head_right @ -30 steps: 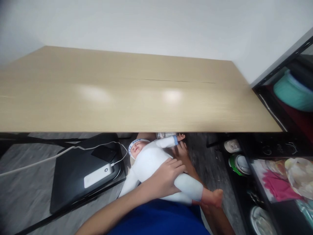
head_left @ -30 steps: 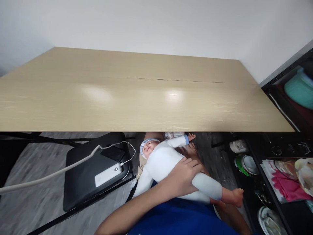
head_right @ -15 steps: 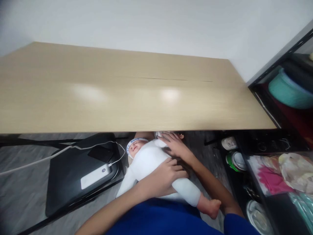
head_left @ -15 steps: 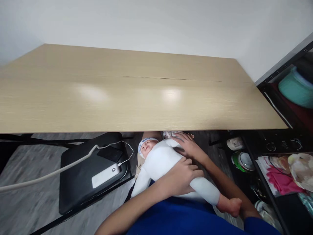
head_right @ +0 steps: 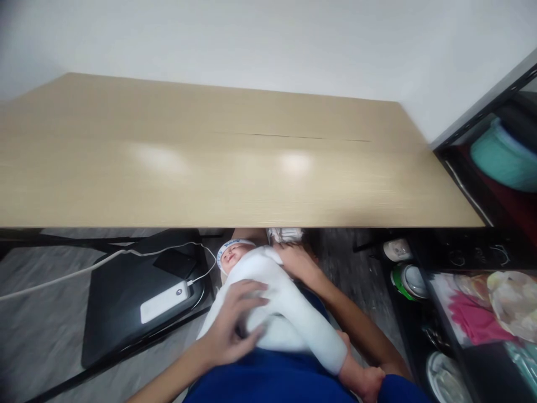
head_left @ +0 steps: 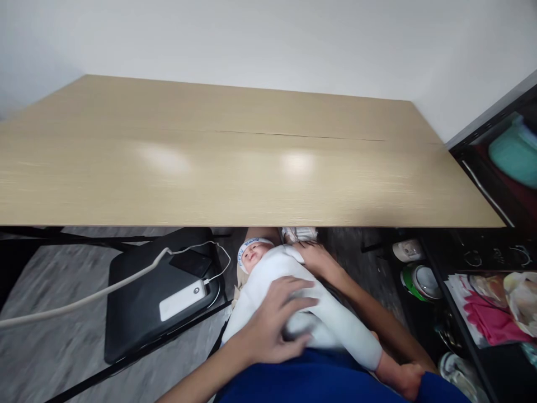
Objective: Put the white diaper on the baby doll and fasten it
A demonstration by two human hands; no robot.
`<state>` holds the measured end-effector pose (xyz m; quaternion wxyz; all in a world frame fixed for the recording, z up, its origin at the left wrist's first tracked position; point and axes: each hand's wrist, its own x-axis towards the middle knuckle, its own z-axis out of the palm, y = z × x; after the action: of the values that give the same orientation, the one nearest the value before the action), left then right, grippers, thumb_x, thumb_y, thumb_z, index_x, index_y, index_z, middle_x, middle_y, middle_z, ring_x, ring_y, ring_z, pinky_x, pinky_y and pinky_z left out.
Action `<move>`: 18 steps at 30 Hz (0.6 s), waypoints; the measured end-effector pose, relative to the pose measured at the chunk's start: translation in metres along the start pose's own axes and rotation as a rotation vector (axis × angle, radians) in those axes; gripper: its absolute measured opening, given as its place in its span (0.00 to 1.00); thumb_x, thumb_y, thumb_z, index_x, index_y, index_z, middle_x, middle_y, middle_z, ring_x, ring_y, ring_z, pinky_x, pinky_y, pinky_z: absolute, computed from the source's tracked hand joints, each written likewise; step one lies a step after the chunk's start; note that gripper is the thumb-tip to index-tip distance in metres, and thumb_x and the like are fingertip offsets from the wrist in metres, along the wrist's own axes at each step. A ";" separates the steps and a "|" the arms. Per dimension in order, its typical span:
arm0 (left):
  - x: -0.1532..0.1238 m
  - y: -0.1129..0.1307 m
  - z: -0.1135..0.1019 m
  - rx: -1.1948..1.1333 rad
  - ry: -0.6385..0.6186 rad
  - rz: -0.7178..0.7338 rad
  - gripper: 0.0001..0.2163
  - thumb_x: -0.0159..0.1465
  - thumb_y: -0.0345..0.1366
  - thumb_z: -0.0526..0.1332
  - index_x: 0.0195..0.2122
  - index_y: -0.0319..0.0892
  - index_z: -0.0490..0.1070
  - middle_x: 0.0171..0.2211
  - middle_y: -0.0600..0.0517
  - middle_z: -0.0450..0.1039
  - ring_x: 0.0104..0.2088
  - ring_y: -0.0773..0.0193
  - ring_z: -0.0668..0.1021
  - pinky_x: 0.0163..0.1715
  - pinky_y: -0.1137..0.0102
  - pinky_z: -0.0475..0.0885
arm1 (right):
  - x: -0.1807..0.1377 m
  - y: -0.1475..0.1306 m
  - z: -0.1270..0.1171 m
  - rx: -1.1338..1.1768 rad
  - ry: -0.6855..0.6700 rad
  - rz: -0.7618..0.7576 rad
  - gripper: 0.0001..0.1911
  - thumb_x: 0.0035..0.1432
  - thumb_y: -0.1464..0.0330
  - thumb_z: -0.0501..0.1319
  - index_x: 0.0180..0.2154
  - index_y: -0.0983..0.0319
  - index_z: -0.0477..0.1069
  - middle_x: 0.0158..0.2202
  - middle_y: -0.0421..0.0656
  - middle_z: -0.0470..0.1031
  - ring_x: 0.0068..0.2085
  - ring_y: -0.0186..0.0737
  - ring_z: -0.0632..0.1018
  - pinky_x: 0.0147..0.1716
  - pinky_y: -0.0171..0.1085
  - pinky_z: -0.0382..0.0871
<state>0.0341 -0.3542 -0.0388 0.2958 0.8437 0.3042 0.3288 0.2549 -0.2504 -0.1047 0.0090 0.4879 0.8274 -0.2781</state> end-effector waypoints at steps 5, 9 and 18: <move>-0.097 -0.053 0.004 0.202 0.285 -0.489 0.22 0.72 0.46 0.66 0.64 0.49 0.72 0.65 0.37 0.75 0.65 0.38 0.79 0.64 0.43 0.78 | -0.005 -0.003 0.001 0.030 0.070 -0.003 0.14 0.73 0.65 0.63 0.56 0.57 0.81 0.54 0.52 0.88 0.49 0.56 0.85 0.48 0.47 0.74; -0.135 -0.068 0.018 -0.006 0.214 -0.921 0.33 0.63 0.58 0.71 0.63 0.43 0.73 0.60 0.36 0.80 0.61 0.33 0.82 0.61 0.39 0.80 | -0.003 -0.002 0.002 0.051 0.141 -0.071 0.12 0.71 0.66 0.66 0.53 0.58 0.81 0.51 0.50 0.88 0.47 0.54 0.86 0.45 0.45 0.72; -0.110 -0.015 0.009 -0.277 0.354 -1.048 0.19 0.58 0.46 0.70 0.47 0.46 0.72 0.40 0.48 0.83 0.39 0.50 0.84 0.41 0.58 0.82 | -0.015 -0.005 -0.011 0.080 0.343 -0.248 0.08 0.73 0.66 0.64 0.51 0.58 0.79 0.46 0.45 0.88 0.47 0.48 0.85 0.50 0.45 0.72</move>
<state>-0.0299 -0.4251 -0.0957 0.4719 0.4654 0.6810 0.3115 0.2615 -0.2591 -0.0883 -0.1856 0.4225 0.8588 -0.2224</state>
